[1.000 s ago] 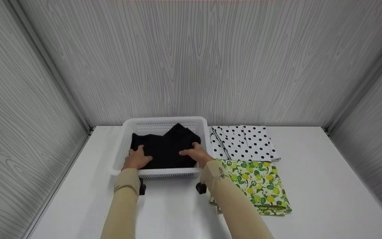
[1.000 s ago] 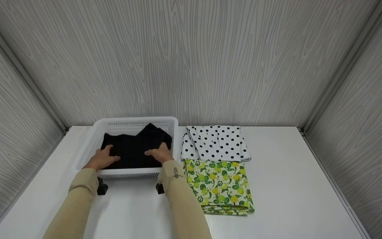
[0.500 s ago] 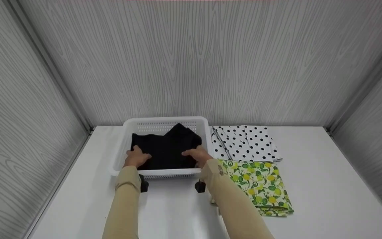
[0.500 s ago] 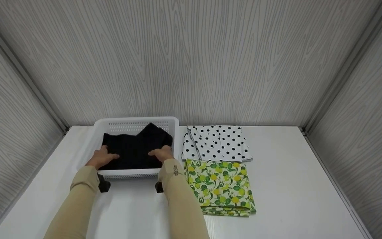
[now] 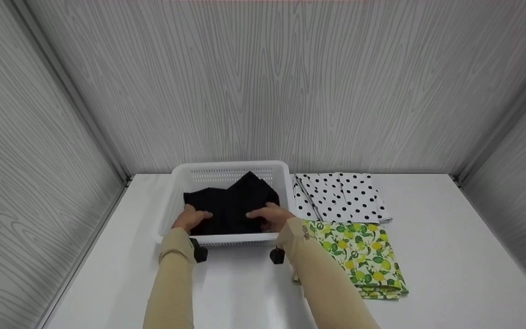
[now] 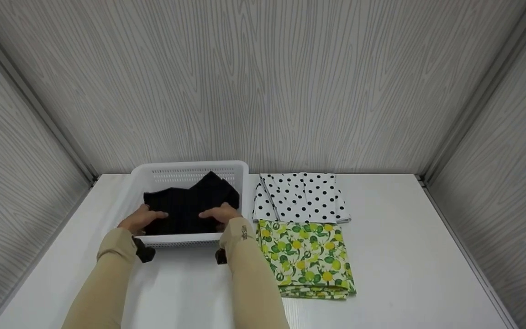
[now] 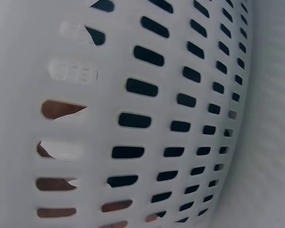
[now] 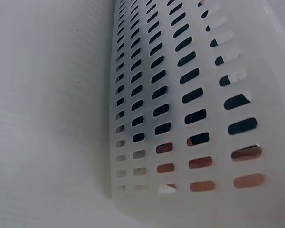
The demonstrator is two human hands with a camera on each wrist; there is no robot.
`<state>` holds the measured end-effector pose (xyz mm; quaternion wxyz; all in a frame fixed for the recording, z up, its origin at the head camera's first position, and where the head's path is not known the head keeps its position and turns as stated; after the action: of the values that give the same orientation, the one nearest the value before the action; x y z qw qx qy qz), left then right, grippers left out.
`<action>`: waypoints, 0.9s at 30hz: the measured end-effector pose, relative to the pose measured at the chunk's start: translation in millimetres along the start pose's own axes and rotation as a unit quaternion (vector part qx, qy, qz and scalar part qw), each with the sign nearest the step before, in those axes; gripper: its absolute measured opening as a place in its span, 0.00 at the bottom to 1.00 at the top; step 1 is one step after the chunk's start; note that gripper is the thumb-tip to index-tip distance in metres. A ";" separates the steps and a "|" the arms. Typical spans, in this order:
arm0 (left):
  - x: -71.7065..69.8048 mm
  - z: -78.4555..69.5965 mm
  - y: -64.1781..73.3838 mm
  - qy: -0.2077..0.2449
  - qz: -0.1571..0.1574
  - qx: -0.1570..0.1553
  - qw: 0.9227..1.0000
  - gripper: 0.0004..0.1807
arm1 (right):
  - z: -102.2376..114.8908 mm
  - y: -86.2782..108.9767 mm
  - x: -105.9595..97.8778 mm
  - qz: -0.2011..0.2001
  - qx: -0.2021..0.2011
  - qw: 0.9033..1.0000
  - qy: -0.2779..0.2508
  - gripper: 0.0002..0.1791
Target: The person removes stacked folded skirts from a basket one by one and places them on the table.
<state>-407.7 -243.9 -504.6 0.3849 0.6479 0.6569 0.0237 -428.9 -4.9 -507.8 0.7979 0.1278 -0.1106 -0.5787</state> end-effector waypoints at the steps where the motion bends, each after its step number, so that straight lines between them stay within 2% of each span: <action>1: 0.2 -0.5 0.0 0.005 0.002 0.005 1.000 0.53 | -0.2 -0.1 0.9 0.003 0.002 1.000 -0.003 0.58; 8: 0.9 -4.5 0.3 0.022 0.007 0.026 0.999 0.49 | -0.2 -0.8 4.1 0.011 -0.004 1.000 0.013 0.59; 11: 2.6 -7.3 1.6 0.027 0.020 0.041 0.999 0.49 | -1.5 -2.1 5.5 0.010 -0.009 1.000 -0.020 0.62; 15: 3.1 -12.8 3.7 0.023 0.027 0.079 0.996 0.50 | -4.7 -4.8 4.3 -0.002 0.004 0.999 -0.053 0.63; 17: 3.1 -13.5 3.6 0.016 0.029 0.086 0.996 0.50 | -6.6 -6.6 1.7 -0.015 0.016 0.999 -0.034 0.61; 19: 3.2 -11.9 3.5 0.008 0.032 0.081 0.996 0.51 | -8.4 -7.7 -0.5 -0.025 0.028 0.999 -0.003 0.58; 21: 3.9 -10.5 3.2 0.000 0.035 0.078 0.996 0.51 | -9.1 -8.7 -0.6 -0.028 0.035 0.999 0.004 0.56; 25: 5.4 -10.9 3.5 -0.009 0.038 0.091 0.995 0.48 | -6.7 -8.3 4.6 -0.015 0.020 0.999 -0.039 0.60; 27: 5.9 -11.9 3.6 -0.013 0.037 0.105 0.994 0.47 | -4.2 -6.8 6.7 -0.006 0.003 0.999 -0.035 0.60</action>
<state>-410.3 -232.6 -497.2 0.3221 0.7087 0.6264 -0.0397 -431.5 -13.0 -513.8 0.7897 0.1107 -0.1396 -0.5870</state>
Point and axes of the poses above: each hand's wrist, its own y-axis away from the middle knuckle, its own x-axis out of the palm, z = x × y, the point moved 6 cm from there along -y, towards the middle knuckle, and after that the axes turned 10 degrees about -x, right-handed, at the moved point
